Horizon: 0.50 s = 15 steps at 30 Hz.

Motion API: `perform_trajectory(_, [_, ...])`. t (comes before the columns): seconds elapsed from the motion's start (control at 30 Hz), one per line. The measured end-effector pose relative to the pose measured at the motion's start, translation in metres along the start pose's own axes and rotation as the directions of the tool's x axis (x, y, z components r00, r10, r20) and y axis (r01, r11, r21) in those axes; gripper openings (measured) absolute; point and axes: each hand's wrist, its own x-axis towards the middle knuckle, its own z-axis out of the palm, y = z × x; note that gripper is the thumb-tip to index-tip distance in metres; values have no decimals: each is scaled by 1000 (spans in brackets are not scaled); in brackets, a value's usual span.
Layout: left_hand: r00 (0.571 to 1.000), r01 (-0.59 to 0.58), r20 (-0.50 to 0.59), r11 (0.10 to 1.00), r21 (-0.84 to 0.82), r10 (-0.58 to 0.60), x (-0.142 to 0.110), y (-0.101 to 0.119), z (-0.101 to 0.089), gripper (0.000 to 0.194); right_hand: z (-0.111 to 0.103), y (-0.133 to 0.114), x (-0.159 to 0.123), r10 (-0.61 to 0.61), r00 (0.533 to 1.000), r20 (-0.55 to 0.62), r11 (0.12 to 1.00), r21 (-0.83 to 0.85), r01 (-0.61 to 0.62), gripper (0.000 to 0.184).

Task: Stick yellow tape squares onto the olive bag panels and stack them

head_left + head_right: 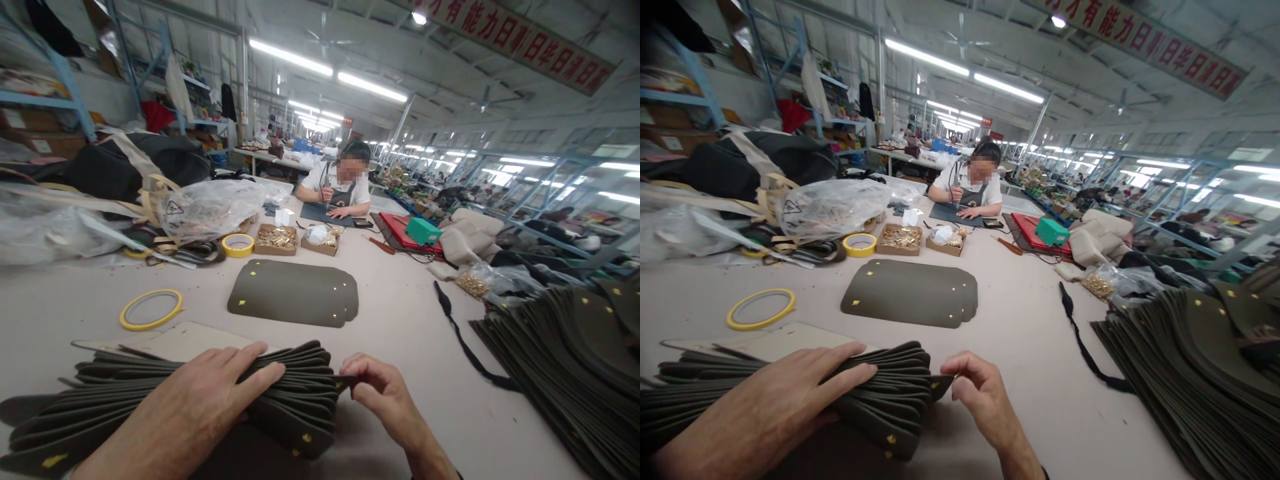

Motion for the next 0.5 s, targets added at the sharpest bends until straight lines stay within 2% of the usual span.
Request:
perform_trajectory(0.1, [1000,-4,7,1000,-10,4,1,1,-2,76,-2,-8,-1,17,996,84,998,-60,-12,14])
perform_trajectory(0.27, [999,-36,-39,999,-3,36,0,1,1,85,12,-23,3,-72,997,-5,970,-232,69,13])
perform_trajectory(0.37, [998,-47,-41,999,1,47,0,2,1,88,20,-23,1,-110,992,62,938,-324,125,14])
perform_trajectory(0.43, [999,-49,-19,999,-8,49,0,4,-1,87,19,-22,1,-77,988,133,939,-324,117,15])
perform_trajectory(0.5, [1000,-28,-11,999,-25,28,1,8,-4,84,11,-24,4,-26,988,152,956,-287,69,10])
